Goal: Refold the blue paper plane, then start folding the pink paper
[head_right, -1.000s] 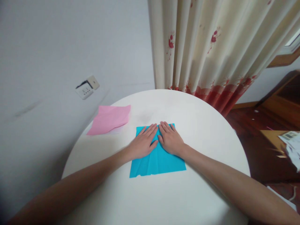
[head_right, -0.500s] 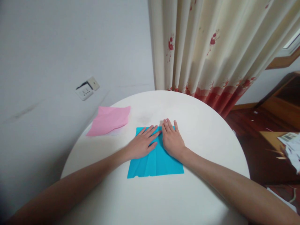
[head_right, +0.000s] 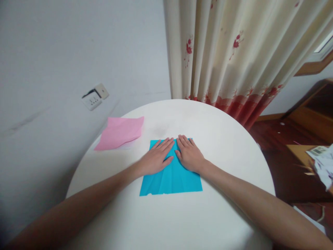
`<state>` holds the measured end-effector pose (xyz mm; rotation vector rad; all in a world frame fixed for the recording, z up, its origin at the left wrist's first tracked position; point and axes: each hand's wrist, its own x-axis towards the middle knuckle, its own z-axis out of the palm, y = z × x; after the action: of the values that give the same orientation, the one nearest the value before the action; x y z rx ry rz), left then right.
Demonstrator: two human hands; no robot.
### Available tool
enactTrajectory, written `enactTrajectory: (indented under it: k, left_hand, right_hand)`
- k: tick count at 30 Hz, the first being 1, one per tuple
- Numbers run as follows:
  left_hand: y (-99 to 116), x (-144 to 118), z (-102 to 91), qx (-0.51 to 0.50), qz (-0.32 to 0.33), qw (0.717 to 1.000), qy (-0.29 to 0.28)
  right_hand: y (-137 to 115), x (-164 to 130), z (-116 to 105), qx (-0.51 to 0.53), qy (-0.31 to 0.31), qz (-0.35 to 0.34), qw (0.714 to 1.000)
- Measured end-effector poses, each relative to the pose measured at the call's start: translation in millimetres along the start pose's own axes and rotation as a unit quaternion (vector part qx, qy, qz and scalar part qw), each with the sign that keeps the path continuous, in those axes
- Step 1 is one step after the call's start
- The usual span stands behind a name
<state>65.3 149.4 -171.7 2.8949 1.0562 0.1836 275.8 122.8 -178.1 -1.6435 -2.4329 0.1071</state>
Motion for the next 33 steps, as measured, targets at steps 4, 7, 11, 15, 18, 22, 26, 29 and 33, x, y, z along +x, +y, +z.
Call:
enactTrajectory:
  k: [4,7,11,15,18,22,26,29,33]
  left_hand:
    - [-1,-1,-2.7,-0.006,0.005,1.000,-0.013]
    - [-2,-2,-5.9,-0.011,0.018,1.000,-0.023]
    - [-3,-3,-9.0,-0.021,0.022,0.999,-0.024]
    - [-4,-3,-10.0,-0.028,0.027,0.999,-0.023]
    - [-4,-3,-10.4,-0.030,0.025,0.999,-0.026]
    - [-4,-3,-11.3,-0.032,0.024,0.999,-0.029]
    - [-4,-4,-11.2,-0.026,0.025,0.999,-0.024]
    - [-5,-4,-10.6,-0.027,0.022,0.999,-0.024]
    - [-5,-4,-10.4,-0.032,0.018,0.999,-0.024]
  right_hand:
    - [6,1,1,-0.008,0.012,0.074,0.997]
    - [12,2,-1,-0.003,0.026,0.098,0.995]
    - [22,5,-12,0.021,0.076,0.092,0.993]
    - [37,7,-31,0.045,0.098,0.163,0.981]
    - [46,6,-40,0.062,0.055,0.229,0.970]
    - [48,5,-41,0.083,0.034,0.211,0.973]
    - [48,6,-37,0.130,0.052,0.190,0.972]
    - [52,8,-33,0.165,0.061,0.193,0.965]
    - [59,10,-24,0.239,0.091,0.184,0.949]
